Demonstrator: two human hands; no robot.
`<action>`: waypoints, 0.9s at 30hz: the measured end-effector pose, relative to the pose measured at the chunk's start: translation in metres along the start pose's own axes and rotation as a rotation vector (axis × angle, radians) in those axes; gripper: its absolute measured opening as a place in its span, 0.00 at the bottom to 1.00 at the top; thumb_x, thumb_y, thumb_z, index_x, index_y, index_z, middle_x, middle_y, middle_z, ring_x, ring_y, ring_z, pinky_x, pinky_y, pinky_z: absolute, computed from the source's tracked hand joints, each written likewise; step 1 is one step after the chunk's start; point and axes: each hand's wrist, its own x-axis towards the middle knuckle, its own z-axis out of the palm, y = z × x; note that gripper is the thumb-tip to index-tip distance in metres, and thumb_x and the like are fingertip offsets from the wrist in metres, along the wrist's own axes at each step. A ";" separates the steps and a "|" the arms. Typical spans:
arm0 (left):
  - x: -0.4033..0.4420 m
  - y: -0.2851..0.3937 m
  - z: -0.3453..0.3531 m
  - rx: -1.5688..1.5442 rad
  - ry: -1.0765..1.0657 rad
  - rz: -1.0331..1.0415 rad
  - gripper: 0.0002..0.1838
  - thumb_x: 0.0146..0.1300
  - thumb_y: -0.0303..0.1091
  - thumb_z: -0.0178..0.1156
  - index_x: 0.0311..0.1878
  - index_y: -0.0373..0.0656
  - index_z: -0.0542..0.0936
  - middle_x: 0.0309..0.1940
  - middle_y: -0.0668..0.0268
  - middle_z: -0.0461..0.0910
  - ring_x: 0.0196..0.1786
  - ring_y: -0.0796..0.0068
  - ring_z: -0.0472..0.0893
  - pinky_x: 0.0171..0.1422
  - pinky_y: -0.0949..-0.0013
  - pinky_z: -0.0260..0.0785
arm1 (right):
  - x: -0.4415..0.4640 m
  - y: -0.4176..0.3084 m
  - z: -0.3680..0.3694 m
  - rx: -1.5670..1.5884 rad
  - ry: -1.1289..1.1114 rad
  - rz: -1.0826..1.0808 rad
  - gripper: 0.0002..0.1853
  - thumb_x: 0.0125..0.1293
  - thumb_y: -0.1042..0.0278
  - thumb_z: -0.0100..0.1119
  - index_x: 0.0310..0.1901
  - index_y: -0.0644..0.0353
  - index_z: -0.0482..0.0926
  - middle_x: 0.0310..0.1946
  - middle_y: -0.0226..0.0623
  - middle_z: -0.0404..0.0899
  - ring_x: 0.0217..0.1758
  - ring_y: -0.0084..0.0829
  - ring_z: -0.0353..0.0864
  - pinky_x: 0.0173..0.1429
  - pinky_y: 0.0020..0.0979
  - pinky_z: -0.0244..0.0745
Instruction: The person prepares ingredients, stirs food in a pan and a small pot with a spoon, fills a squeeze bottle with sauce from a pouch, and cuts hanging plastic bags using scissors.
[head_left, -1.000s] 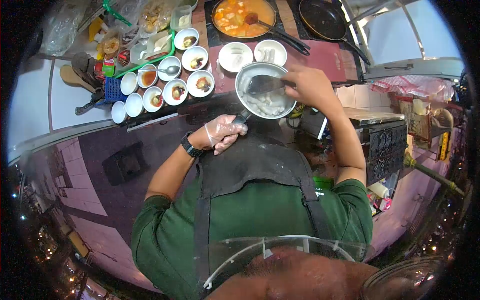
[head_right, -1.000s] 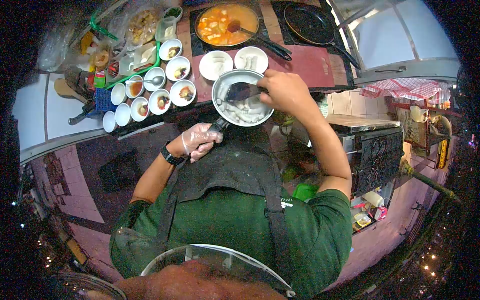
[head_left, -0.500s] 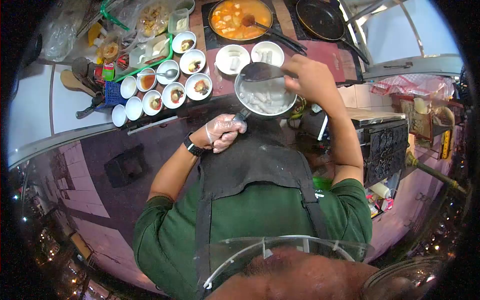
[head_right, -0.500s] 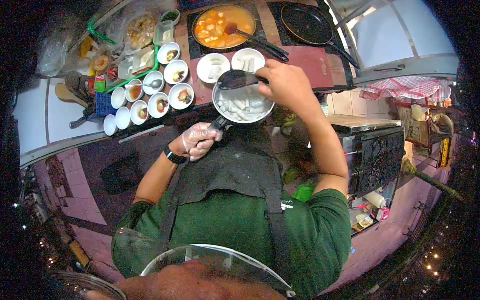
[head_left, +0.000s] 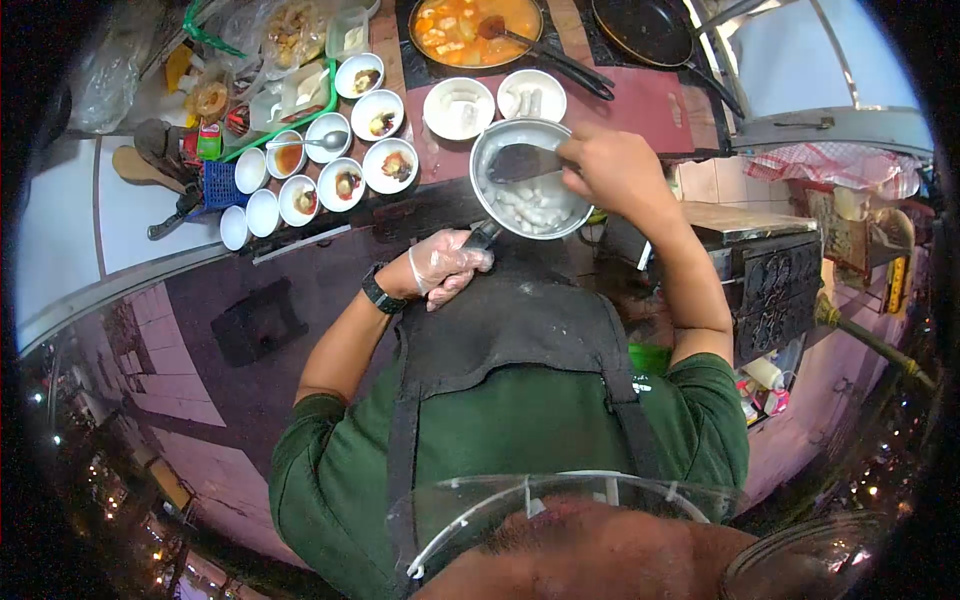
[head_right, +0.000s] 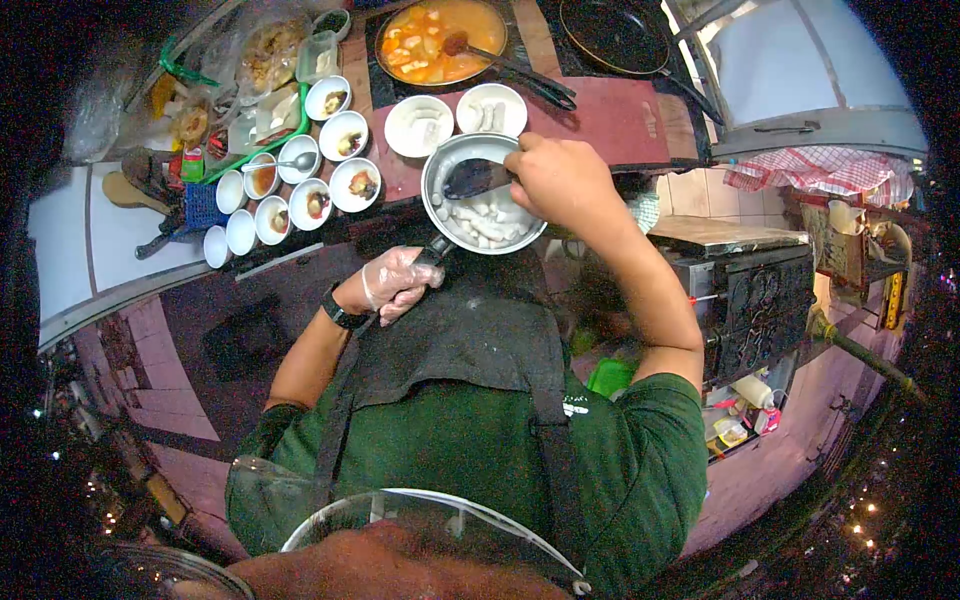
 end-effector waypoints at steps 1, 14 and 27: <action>0.001 -0.001 -0.001 0.009 -0.007 -0.003 0.15 0.75 0.44 0.57 0.44 0.39 0.73 0.13 0.75 0.66 0.09 0.85 0.67 0.09 0.78 0.60 | 0.000 -0.001 0.004 0.002 0.012 -0.003 0.11 0.56 0.61 0.66 0.37 0.57 0.84 0.36 0.40 0.81 0.40 0.44 0.85 0.43 0.44 0.82; 0.005 0.002 0.003 0.040 -0.004 -0.047 0.15 0.74 0.45 0.58 0.42 0.40 0.74 0.13 0.75 0.67 0.09 0.85 0.68 0.09 0.78 0.62 | -0.010 0.021 0.026 0.233 0.081 0.031 0.15 0.56 0.62 0.62 0.45 0.55 0.86 0.40 0.41 0.82 0.44 0.46 0.85 0.49 0.47 0.80; 0.012 -0.005 -0.016 -0.212 -0.049 0.008 0.13 0.74 0.39 0.58 0.46 0.39 0.70 0.13 0.72 0.68 0.08 0.80 0.68 0.07 0.73 0.61 | 0.001 0.025 0.002 0.131 0.224 0.017 0.13 0.60 0.61 0.64 0.45 0.53 0.84 0.39 0.37 0.80 0.42 0.43 0.84 0.45 0.43 0.80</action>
